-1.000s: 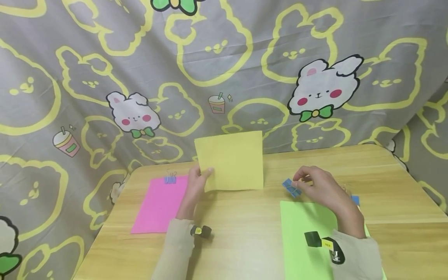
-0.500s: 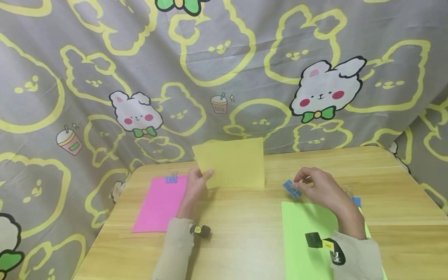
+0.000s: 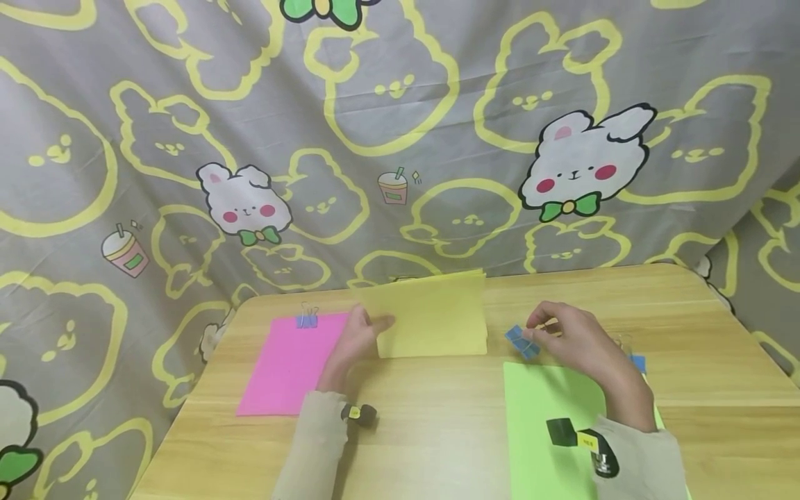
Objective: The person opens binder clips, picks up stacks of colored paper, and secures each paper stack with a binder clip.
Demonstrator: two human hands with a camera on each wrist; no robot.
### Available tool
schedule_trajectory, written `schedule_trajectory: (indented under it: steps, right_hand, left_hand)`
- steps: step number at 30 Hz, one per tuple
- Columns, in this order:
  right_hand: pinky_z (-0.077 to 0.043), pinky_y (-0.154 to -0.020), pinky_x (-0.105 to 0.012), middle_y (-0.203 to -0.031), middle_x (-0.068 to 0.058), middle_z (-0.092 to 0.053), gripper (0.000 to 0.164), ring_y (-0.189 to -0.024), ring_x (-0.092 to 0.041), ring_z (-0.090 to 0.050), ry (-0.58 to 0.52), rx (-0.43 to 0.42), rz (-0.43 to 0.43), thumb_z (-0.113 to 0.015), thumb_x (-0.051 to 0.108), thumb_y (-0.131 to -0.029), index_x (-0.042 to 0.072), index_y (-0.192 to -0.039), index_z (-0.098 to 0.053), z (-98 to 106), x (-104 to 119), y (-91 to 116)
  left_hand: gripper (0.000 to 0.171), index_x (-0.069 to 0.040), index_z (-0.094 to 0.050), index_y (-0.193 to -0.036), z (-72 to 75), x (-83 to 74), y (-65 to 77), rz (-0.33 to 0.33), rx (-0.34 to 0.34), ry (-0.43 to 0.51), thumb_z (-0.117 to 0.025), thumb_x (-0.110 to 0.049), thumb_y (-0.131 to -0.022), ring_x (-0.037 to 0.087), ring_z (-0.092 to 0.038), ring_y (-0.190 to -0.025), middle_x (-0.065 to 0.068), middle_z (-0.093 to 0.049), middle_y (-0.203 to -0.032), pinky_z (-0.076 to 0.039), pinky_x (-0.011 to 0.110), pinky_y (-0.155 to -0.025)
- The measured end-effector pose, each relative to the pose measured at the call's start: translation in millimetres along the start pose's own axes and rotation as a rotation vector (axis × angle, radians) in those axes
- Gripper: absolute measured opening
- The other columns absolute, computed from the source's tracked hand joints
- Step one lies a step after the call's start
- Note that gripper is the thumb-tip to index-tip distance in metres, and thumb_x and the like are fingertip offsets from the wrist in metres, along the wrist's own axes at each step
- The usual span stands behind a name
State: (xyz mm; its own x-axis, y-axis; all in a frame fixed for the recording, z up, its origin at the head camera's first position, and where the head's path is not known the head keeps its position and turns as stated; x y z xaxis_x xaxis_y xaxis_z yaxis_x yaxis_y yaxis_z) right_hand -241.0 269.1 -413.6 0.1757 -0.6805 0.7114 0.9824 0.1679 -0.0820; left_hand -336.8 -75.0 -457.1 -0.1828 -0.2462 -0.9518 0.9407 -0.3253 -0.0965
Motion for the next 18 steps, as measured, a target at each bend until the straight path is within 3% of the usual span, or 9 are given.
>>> schedule_trajectory:
  steps: [3,5,9,12,15,18]
  right_hand:
    - [-0.057,-0.07,-0.036,-0.11,-0.015,-0.07,0.006,-0.103,-0.044,-0.07,0.003,-0.005,0.007,-0.071,0.014,-0.098,0.009,-0.099,-0.068,-0.1,0.8,0.2]
    - [-0.057,-0.071,-0.036,-0.11,-0.014,-0.07,0.006,-0.103,-0.044,-0.07,0.004,-0.008,0.011,-0.071,0.014,-0.098,0.009,-0.099,-0.068,-0.3,1.3,0.8]
    - [-0.056,-0.07,-0.034,-0.11,-0.014,-0.07,0.005,-0.102,-0.043,-0.07,0.003,-0.009,0.016,-0.071,0.013,-0.098,0.009,-0.1,-0.069,-0.3,2.2,1.4]
    - [-0.056,-0.069,-0.031,-0.11,-0.014,-0.071,0.004,-0.102,-0.042,-0.07,0.005,-0.009,0.013,-0.071,0.012,-0.098,0.009,-0.1,-0.069,0.2,1.8,1.2]
    - [-0.056,-0.068,-0.03,-0.109,-0.014,-0.071,0.004,-0.102,-0.042,-0.07,0.004,-0.007,0.013,-0.071,0.012,-0.098,0.009,-0.1,-0.069,-0.2,1.9,0.7]
    - [-0.056,-0.069,-0.031,-0.111,-0.015,-0.071,0.005,-0.103,-0.043,-0.07,0.003,-0.005,0.01,-0.071,0.012,-0.098,0.009,-0.1,-0.069,-0.9,1.8,0.8]
  left_hand:
    - [0.032,0.0,-0.056,-0.13,2.0,2.2,-1.9,-0.019,-0.048,0.016,-0.062,-0.001,-0.099,0.018,-0.063,-0.094,0.01,-0.066,-0.11,-0.051,0.04,-0.098]
    - [0.034,-0.001,-0.055,-0.133,6.2,2.9,-2.8,-0.026,-0.106,0.021,-0.062,0.0,-0.099,0.024,-0.062,-0.115,0.012,-0.066,-0.124,-0.048,0.044,-0.106]
    - [0.024,-0.001,-0.059,-0.124,17.8,-3.7,-1.6,-0.064,-0.197,0.039,-0.061,0.0,-0.1,0.027,-0.065,-0.112,0.013,-0.068,-0.119,-0.051,0.044,-0.102]
    - [0.018,0.003,-0.062,-0.118,24.8,-9.8,-0.5,-0.089,-0.228,0.048,-0.06,0.001,-0.101,0.025,-0.066,-0.109,0.014,-0.07,-0.113,-0.051,0.043,-0.1]
    - [0.019,0.005,-0.064,-0.118,27.3,-9.7,0.4,-0.08,-0.216,0.062,-0.06,0.002,-0.1,0.024,-0.066,-0.108,0.016,-0.071,-0.113,-0.051,0.042,-0.101]
    - [0.022,0.005,-0.065,-0.12,24.6,-6.1,0.8,-0.079,-0.161,0.074,-0.063,0.003,-0.098,0.021,-0.066,-0.103,0.017,-0.071,-0.115,-0.052,0.039,-0.099]
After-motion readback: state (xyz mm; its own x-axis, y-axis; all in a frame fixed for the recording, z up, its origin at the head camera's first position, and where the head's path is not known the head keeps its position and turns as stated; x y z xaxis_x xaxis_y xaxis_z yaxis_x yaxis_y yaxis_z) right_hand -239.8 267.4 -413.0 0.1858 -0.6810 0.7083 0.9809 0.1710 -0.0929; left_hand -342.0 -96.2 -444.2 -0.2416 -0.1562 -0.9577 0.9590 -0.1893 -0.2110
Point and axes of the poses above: each hand's wrist, its own y-axis away from the middle knuckle, its own z-axis out of the back of the hand, x = y × z, the point moved 6 cm from there along -y, towards the middle knuckle
